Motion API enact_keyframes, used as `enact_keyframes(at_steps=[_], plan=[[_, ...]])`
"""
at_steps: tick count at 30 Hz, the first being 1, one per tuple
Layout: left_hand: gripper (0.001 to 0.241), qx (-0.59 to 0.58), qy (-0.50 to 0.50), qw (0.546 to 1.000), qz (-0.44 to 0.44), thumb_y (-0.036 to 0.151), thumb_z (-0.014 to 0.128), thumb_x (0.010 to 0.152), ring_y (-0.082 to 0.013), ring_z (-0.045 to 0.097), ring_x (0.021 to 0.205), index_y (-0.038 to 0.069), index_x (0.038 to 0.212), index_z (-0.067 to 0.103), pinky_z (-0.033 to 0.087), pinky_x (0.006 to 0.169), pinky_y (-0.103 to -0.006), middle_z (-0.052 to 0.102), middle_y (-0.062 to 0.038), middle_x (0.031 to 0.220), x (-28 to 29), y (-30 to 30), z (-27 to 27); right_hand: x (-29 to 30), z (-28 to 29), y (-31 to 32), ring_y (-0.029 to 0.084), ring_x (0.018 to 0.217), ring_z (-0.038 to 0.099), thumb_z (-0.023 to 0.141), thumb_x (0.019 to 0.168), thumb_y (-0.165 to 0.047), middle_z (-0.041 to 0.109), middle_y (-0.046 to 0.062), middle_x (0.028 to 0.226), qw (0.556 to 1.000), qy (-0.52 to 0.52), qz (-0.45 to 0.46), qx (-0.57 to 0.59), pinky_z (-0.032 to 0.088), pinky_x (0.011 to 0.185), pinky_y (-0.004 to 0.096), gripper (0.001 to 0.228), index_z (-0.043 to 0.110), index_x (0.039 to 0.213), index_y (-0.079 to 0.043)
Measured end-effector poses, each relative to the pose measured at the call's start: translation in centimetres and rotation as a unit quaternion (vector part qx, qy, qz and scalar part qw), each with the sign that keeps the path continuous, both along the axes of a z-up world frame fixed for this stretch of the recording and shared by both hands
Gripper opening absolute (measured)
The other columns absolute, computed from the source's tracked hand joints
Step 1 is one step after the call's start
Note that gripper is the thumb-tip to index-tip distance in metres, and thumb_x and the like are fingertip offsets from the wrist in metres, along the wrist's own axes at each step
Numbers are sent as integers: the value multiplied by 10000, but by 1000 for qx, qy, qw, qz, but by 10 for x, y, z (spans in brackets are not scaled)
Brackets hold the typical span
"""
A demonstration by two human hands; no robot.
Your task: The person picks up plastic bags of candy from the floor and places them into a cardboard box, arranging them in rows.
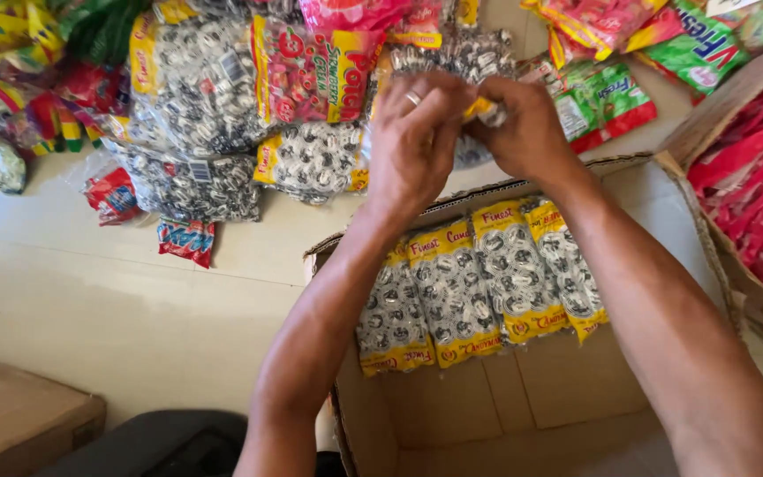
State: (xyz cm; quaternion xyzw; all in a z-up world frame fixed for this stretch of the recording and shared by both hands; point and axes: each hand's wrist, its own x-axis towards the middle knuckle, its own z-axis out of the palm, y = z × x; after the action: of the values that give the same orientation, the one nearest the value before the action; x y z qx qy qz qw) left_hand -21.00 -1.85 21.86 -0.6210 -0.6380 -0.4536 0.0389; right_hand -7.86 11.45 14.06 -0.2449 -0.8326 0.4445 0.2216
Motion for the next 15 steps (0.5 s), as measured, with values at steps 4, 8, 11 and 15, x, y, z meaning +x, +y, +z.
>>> enact_keyframes(at_steps=[4,8,11,15], plan=[[335,103,79,988,78,44,795,865,-334,549,1285,114,1168,672,440,1116,-480,608,-143,1320,21,-27,64,13,78,-15,173,1005,716,833,906,-16,760,69,1045,990,141,-15,11,572,901,314,249,708,1119,-35],[843,188,-121,970,99,247,885,907,-253,430,1430,81,1516,327,399,1185,-394,412,-138,1503,45,-53,69,44,156,-37,146,1031,710,775,934,1,733,33,1091,948,309,-51,-56,591,955,322,221,666,1127,-8],[1009,48,-293,955,-10,266,915,749,-279,529,1360,4,1512,309,461,1173,-435,494,-161,1452,67,-62,57,76,171,-62,152,1060,728,769,927,2,733,37,1126,919,361,-96,-127,608,1012,328,255,652,1152,-29],[812,-193,-483,844,-131,177,938,743,-217,706,1144,-44,1402,518,592,1045,-410,719,-133,1276,101,-66,39,129,147,-83,185,1102,699,803,991,45,720,101,1215,907,320,-151,-230,579,1037,337,328,661,1284,15]])
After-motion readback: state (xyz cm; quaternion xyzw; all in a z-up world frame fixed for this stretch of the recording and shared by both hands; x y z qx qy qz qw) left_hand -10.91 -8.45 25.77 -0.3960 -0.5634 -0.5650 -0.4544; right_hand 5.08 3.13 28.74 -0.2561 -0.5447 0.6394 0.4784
